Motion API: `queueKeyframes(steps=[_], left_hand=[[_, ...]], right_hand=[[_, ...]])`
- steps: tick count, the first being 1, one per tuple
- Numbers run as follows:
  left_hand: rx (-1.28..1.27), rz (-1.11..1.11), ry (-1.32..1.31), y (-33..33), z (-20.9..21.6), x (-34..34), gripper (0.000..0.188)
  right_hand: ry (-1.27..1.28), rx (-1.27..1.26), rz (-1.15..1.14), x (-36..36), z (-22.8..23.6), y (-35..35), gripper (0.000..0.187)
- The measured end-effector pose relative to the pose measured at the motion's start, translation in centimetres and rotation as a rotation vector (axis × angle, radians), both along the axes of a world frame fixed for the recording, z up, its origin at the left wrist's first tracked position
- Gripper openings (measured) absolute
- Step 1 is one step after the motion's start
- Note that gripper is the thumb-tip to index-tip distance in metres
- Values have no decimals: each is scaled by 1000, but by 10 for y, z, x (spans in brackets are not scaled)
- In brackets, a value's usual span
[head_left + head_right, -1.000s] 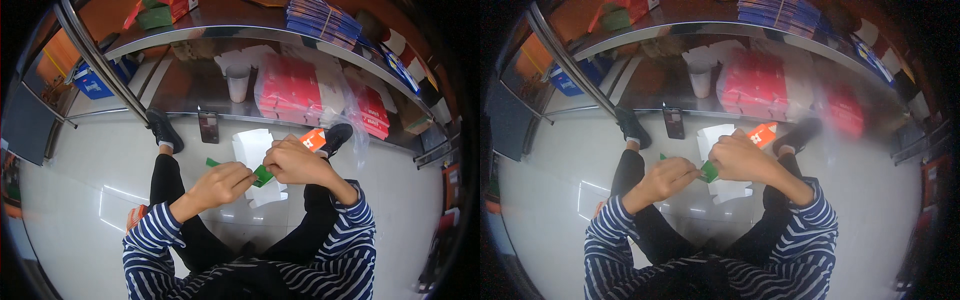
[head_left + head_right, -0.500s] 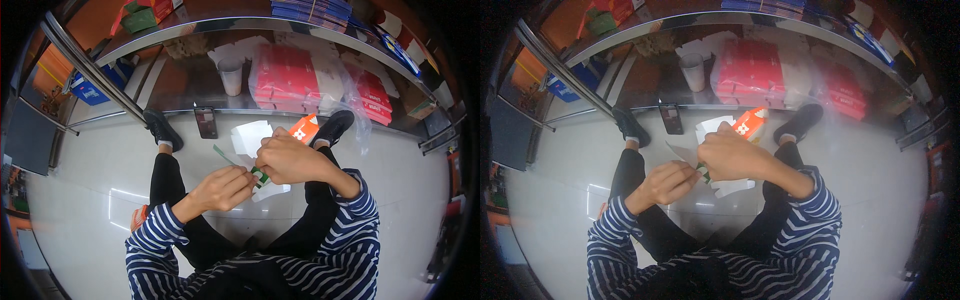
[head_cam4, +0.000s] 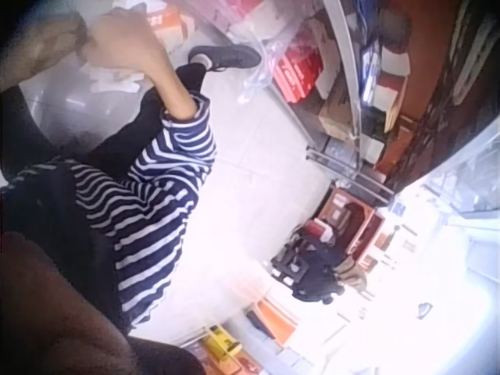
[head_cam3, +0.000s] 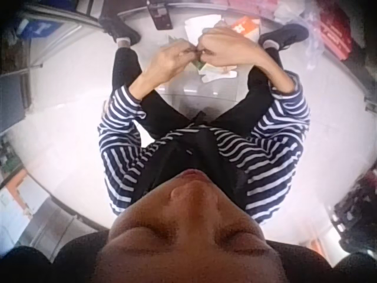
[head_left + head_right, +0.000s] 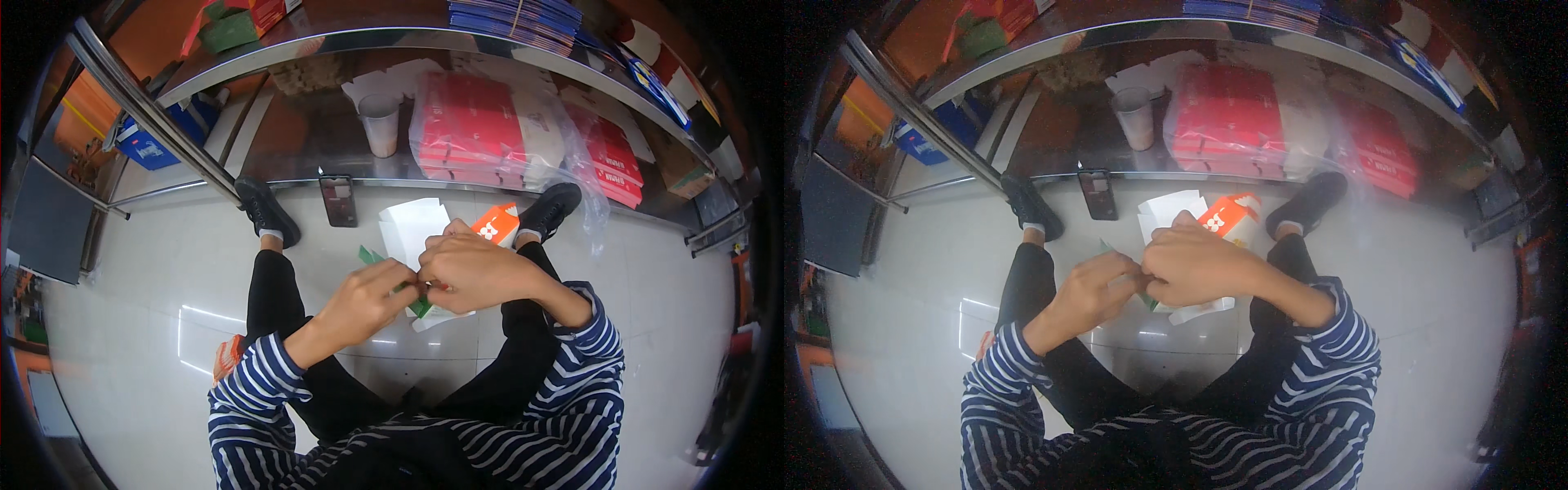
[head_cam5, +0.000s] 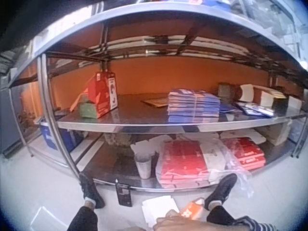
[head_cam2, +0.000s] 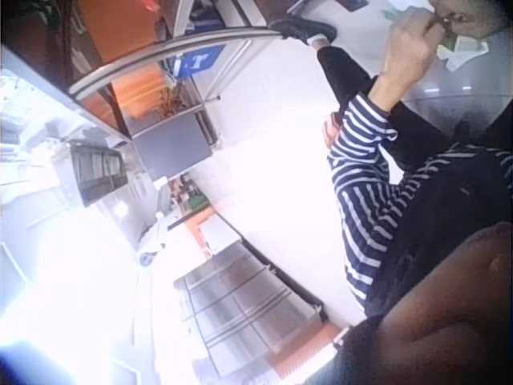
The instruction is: The person sits on the floor and assembles small, flat-packed cardboard boxes by folding the flaps and tucking them into slots. They handle the boxes one by one, folding the sides and securing the structure, then stacking the finished boxes on the floor.
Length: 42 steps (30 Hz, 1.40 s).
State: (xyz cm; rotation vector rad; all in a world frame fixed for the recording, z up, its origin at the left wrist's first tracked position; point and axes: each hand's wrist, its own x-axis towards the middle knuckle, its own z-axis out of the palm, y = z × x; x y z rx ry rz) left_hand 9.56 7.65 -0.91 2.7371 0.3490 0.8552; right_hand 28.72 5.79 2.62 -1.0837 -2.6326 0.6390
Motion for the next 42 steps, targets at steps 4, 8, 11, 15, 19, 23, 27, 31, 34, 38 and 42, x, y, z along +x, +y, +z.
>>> queueKeyframes(steps=[4, 8, 11, 15, 19, 23, 27, 31, 34, 38, 42], left_hand=[[-192, -16, -22, 2, 4, -1, 18], [-363, 10, -62, 2, 7, 2, 22], [-465, 29, -100, 3, 12, 5, 23], [-528, 14, -106, 4, 14, 6, 26], [-487, 60, -82, 6, 9, 7, 29], [-449, 101, -69, 7, 12, 9, 32], [-335, 178, 33, 10, 13, 5, 34], [-262, 183, 127, 20, 0, 2, 35], [-79, 126, 78, 21, -1, 1, 37], [125, 249, -36, 20, 9, 6, 45], [49, 508, -79, 38, 16, -14, 41]], right_hand=[[20, -172, -25, 1, 1, 6, 26], [6, -232, -104, 1, -2, 8, 29], [-90, -213, -129, 2, 3, 9, 25], [-8, -87, -115, 5, 0, 3, 21], [-40, -45, -71, 0, 4, 4, 13], [-12, -46, -39, 4, 1, 4, 11], [-31, -124, -74, 6, 5, 5, 15], [-30, -275, -142, 7, 8, 5, 20], [-46, -262, -171, 8, 3, 5, 20], [-123, -272, -240, 15, 5, 10, 20], [-47, -256, -343, 27, 8, 12, 20]])
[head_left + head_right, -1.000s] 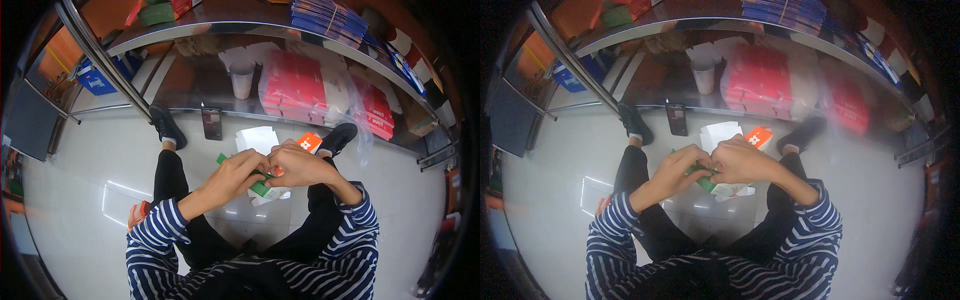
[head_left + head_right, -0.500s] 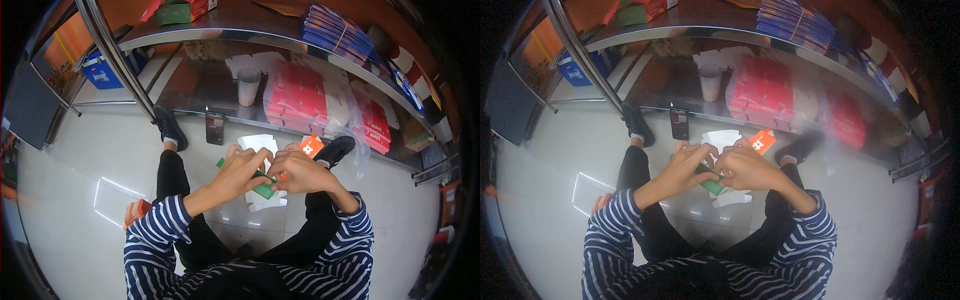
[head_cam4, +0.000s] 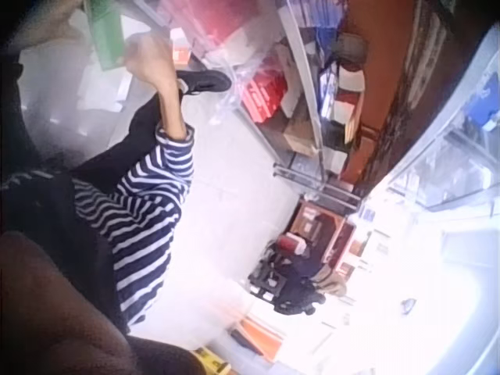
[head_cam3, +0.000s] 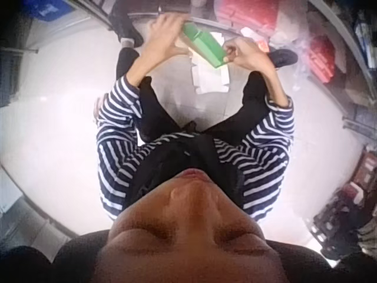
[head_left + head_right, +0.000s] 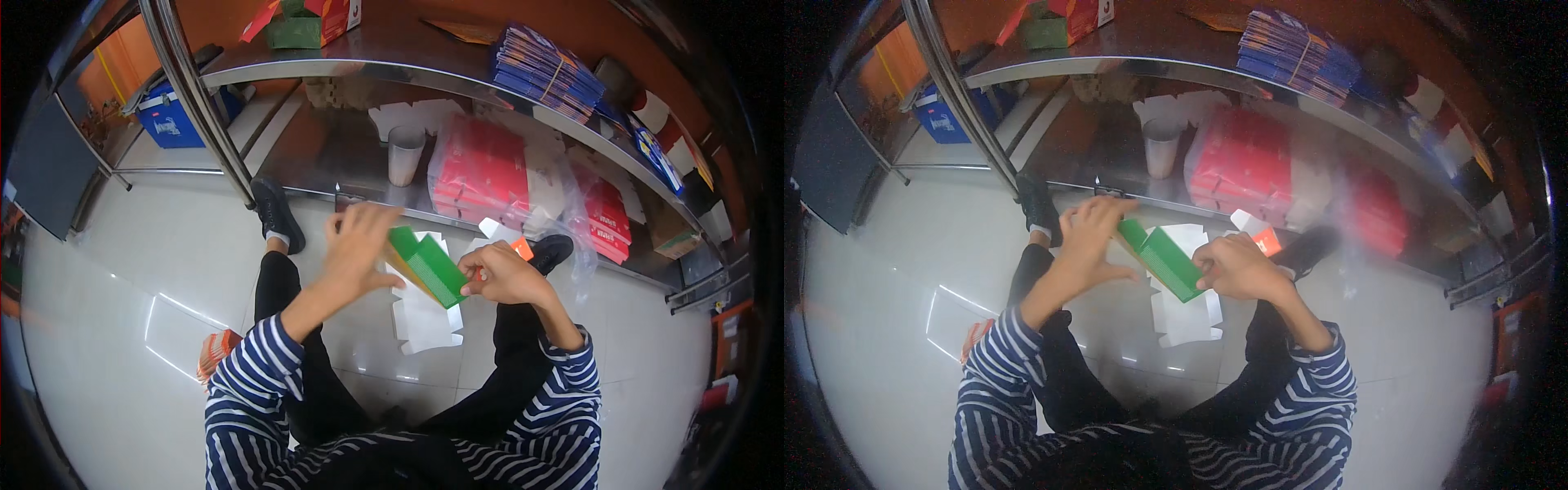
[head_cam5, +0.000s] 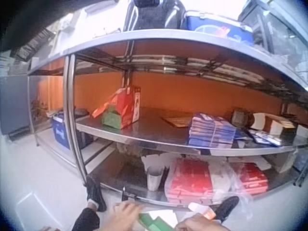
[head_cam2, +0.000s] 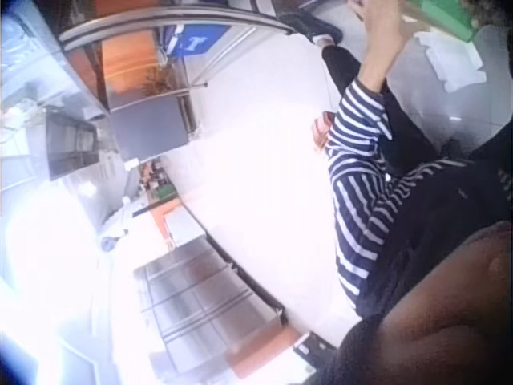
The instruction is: The person sits on the floor and assembles small, flat-packed cardboard boxes by folding the flaps and tucking them into slots. They handle the boxes one by one, folding the sides and securing the structure, then stacking the finished boxes on the floor.
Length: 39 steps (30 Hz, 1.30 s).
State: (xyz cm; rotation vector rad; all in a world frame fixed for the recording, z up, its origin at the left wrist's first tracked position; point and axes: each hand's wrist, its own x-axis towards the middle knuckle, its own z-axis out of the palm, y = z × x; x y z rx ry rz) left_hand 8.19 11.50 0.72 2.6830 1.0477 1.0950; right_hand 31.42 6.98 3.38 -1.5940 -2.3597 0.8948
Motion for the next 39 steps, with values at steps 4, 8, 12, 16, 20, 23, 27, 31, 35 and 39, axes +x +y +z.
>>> queueKeyframes(steps=[4, 8, 12, 16, 20, 23, 27, 31, 35, 39], left_hand=[[-682, -191, -130, 28, -4, -25, 40], [-816, -254, -286, 28, -10, -16, 34], [-627, -181, -323, 20, -6, -3, 30], [-493, -153, -537, 9, -4, 8, 23], [-647, -47, -721, 10, -9, 8, 18], [-704, -69, -708, 11, -10, 5, 16], [-768, -184, -665, 9, -7, 2, 16], [-631, -301, -548, 1, -3, 2, 15], [-575, -324, -491, 1, 1, -2, 23], [-594, -308, -413, -1, 1, -4, 30]], right_hand=[[59, -3, 78, 9, 2, 1, 25], [293, 147, -7, 1, -6, 0, 30], [469, 112, -123, -9, -10, 3, 27], [480, 265, -203, -17, -19, 7, 23], [517, 534, -278, -35, -15, 1, 16], [460, 787, -212, -44, -10, -3, 12], [417, 926, -95, -46, -14, -6, 15], [293, 1014, 33, -43, -15, -4, 22], [266, 1062, 55, -36, -16, -2, 26], [263, 1089, 77, -35, -14, -1, 27]])
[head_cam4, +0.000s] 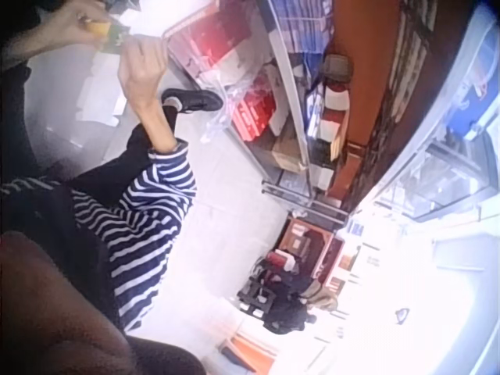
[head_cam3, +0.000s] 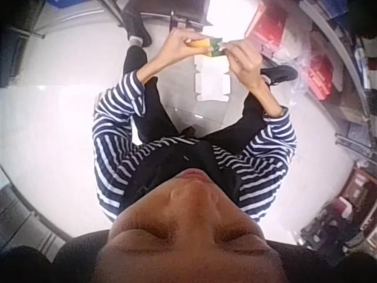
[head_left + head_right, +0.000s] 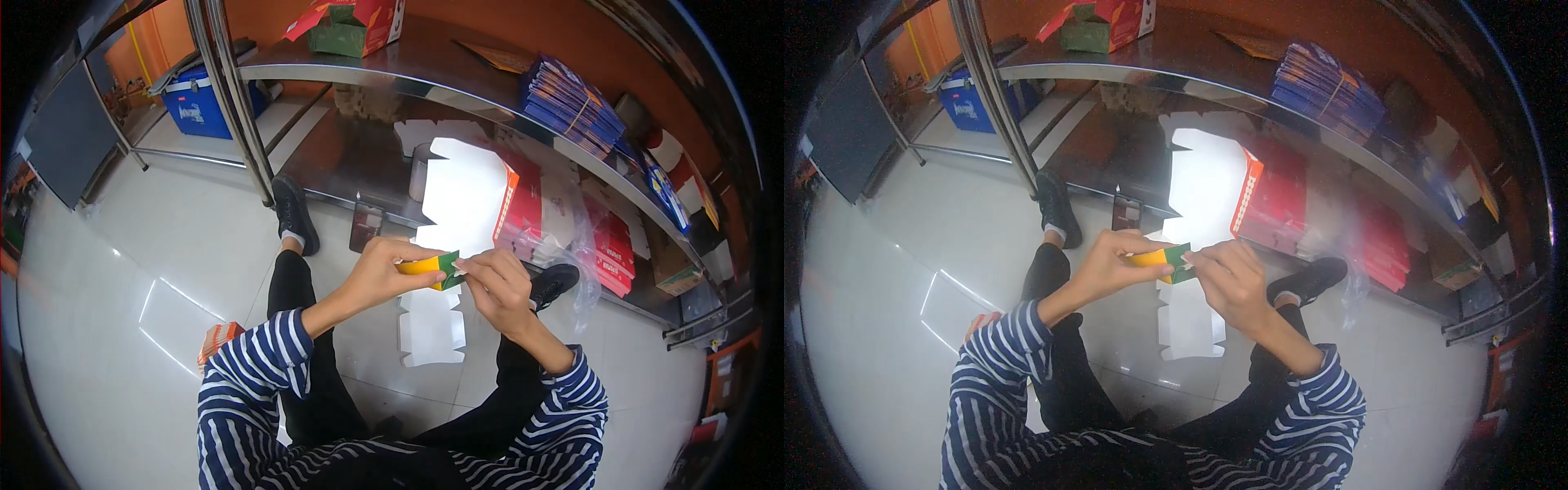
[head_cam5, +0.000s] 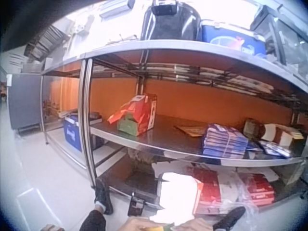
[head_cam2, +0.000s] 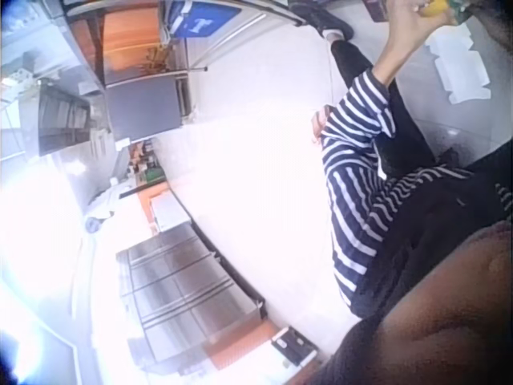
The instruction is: The person sits on the floor and assembles small, flat-packed cardboard boxes by folding the flaps and tucking them into slots. They handle the boxes one by one, folding the sides and securing the structure, then stacking the finished boxes on the floor.
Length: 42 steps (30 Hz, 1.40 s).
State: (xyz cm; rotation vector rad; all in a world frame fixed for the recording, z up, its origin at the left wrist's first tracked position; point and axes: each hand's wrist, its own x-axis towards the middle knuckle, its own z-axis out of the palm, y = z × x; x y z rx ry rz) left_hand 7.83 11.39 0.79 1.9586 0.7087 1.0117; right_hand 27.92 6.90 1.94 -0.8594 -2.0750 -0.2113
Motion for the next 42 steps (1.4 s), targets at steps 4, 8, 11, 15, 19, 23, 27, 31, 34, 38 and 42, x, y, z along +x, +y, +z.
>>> queueKeyframes(steps=[4, 8, 11, 15, 19, 23, 27, 31, 34, 38, 42], left_hand=[[-8, -35, 75, 1, 2, 0, 30], [7, -60, 36, 7, -7, 2, 31], [29, -53, 56, 9, -9, 0, 32], [39, -91, 95, 12, -12, -1, 33], [55, -159, -36, 11, -17, 1, 35], [165, -136, 195, 5, -10, 2, 36], [200, -228, 237, 4, -10, 5, 31], [279, -271, 327, 9, -14, 5, 54], [337, -42, 225, 10, -15, 5, 85], [182, 123, 433, 31, -7, -19, 87], [-268, -196, 24, 48, -21, -26, 48]], right_hand=[[-39, 34, 21, 2, 0, 0, 29], [-38, 28, 18, -1, -1, 0, 29], [-28, -3, 19, -1, -1, 0, 28], [-39, -75, 47, -2, -4, 1, 26], [-22, -187, 25, -2, -1, 4, 23], [210, -686, -11, -1, 2, 5, 20], [163, -920, 3, 6, 3, 8, 19], [260, -1087, 116, 15, -8, 15, 15], [448, -1235, 90, 28, -1, 20, 10], [562, -1179, 240, 50, 1, 14, 18], [777, -1243, 470, 58, -1, 14, 26]])
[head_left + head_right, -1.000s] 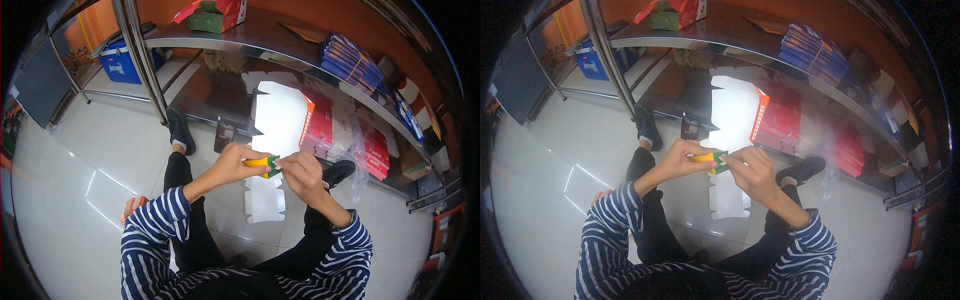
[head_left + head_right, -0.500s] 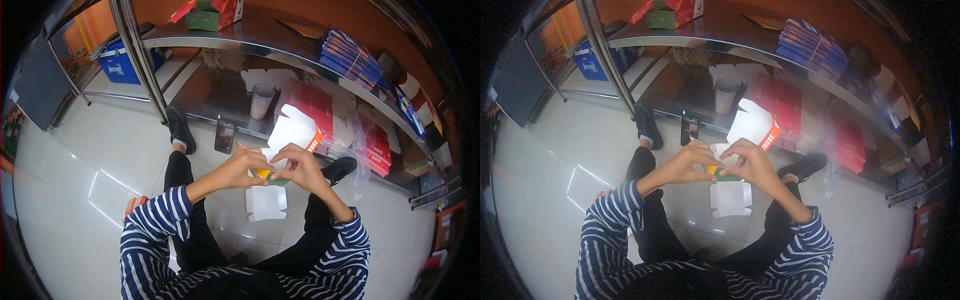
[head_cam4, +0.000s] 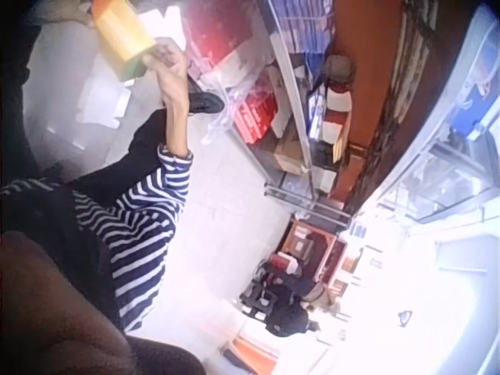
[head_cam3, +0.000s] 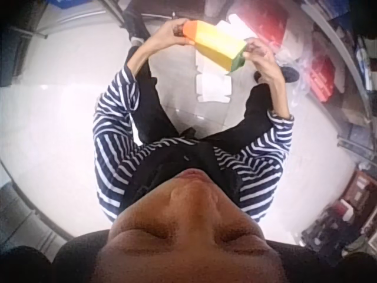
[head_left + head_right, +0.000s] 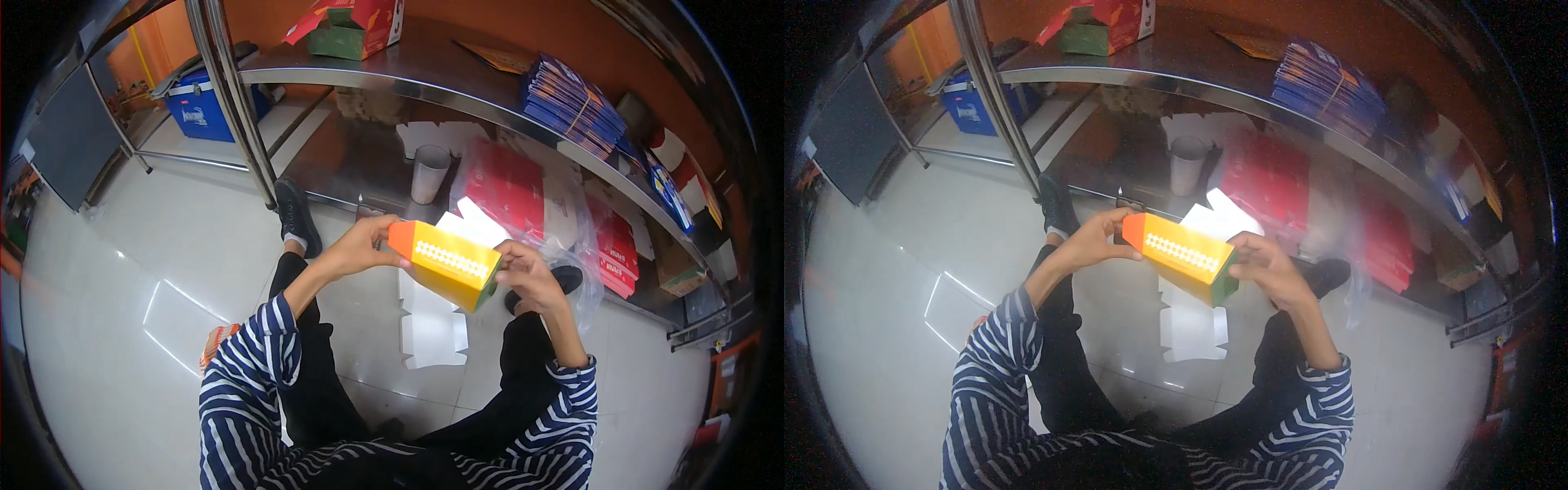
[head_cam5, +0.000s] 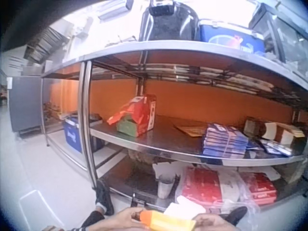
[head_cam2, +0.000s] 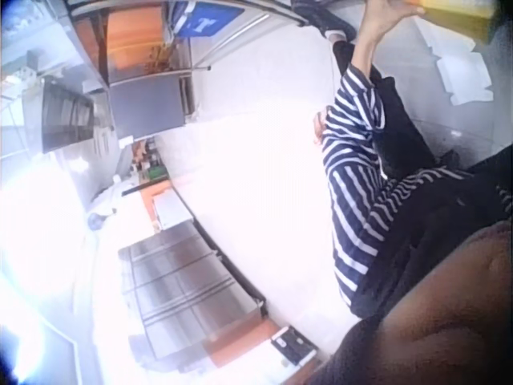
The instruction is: The person sits on the floor and assembles small, flat-packed cardboard boxes by folding the flaps and tucking them into slots. They handle the boxes one by one, folding the sides and securing the structure, then stacking the finished boxes on the floor.
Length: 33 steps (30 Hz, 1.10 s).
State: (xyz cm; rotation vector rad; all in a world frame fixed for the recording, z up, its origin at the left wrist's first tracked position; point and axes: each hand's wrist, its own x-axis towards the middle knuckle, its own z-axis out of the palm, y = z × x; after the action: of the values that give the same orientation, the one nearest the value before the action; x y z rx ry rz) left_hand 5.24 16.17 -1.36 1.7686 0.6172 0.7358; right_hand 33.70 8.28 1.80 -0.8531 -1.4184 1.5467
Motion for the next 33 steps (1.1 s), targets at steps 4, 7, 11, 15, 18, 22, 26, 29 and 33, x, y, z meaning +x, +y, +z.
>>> queueKeyframes(steps=[4, 7, 11, 15, 18, 22, 26, 29, 33], left_hand=[[-92, -43, -7, -12, 2, 10, 45], [-13, -156, 130, -20, 7, 22, 41], [-46, -141, 90, -24, 2, 36, 30], [-80, 56, -8, -19, -1, 35, 23], [98, 200, -37, -28, 2, 43, 20], [559, 336, -57, -37, 9, 43, 17], [694, 376, -101, -45, 6, 43, 14], [758, 409, -92, -50, 8, 42, 11], [895, 430, -90, -52, 13, 41, 12]], right_hand=[[-115, 54, -65, 1, 5, 2, 36], [-509, 281, -119, -26, 6, -3, 37], [-458, 263, -209, -46, -17, 4, 22], [-129, 89, -437, -53, -19, 11, 15], [-69, 109, -537, -51, -28, 13, 14], [-174, 52, -460, -50, -30, 14, 14], [-354, 255, -390, -55, -19, 6, 18], [-516, 497, -392, -57, -9, 2, 20], [-620, 565, -337, -58, 6, -6, 20]])
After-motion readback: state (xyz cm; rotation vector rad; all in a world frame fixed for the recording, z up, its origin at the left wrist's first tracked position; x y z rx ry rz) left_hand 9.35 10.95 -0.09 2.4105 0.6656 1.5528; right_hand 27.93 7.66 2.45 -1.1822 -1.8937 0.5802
